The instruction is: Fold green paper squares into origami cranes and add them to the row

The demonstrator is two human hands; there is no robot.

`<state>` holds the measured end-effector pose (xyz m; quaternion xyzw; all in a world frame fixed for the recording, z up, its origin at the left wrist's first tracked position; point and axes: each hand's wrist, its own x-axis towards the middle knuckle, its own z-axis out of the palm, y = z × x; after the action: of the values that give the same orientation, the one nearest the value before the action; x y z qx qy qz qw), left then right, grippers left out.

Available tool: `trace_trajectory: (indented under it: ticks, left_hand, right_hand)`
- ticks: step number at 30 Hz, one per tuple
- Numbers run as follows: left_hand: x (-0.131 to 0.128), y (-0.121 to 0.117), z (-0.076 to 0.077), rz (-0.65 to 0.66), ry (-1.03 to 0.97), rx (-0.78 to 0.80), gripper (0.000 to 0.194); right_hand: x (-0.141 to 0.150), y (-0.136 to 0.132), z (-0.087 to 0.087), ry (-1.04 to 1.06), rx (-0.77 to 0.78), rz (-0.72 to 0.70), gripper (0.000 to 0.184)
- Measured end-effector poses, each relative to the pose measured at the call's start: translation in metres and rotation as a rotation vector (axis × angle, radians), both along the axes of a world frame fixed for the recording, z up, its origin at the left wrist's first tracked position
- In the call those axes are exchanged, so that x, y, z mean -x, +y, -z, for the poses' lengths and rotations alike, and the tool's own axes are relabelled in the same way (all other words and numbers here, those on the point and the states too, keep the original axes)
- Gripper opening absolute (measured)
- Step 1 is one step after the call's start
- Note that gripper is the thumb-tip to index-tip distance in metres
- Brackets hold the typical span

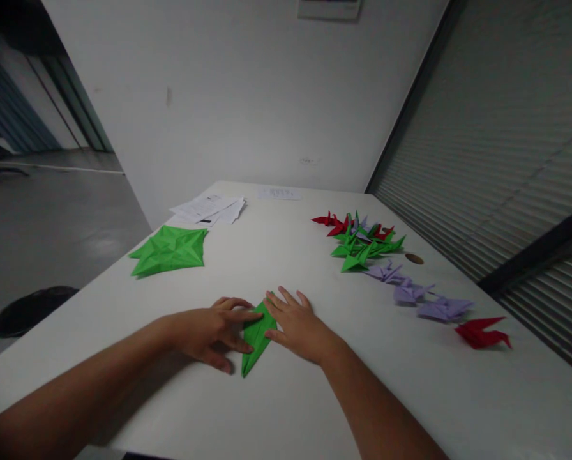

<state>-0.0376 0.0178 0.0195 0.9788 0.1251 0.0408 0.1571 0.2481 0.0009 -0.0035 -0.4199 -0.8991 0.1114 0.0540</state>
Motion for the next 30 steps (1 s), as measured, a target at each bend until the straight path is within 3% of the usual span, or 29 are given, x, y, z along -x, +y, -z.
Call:
trace_trajectory:
  ticks: [6, 9, 12, 16, 30]
  left_hand:
    - [-0.009, -0.004, -0.0008, 0.077, -0.086, -0.013, 0.051]
    - [-0.008, -0.0021, 0.0031, 0.044, -0.074, -0.031, 0.059]
    - [-0.0056, 0.0, 0.005, -0.017, -0.067, -0.042, 0.064]
    - [-0.0051, 0.001, 0.0039, -0.042, -0.061, -0.035, 0.065]
    - [-0.0048, 0.0019, 0.005, -0.037, -0.076, -0.035, 0.064]
  right_hand:
    - [-0.0024, 0.0021, 0.0051, 0.03, -0.065, 0.034, 0.068]
    - [-0.0052, 0.0057, 0.0067, 0.127, -0.146, 0.088, 0.067]
    - [-0.0074, 0.0082, 0.0067, 0.265, -0.205, 0.098, 0.052]
    - [-0.0062, 0.0066, 0.0035, 0.355, -0.172, 0.043, 0.039]
    - [-0.0025, 0.0028, 0.0001, 0.388, -0.109, -0.022, 0.032]
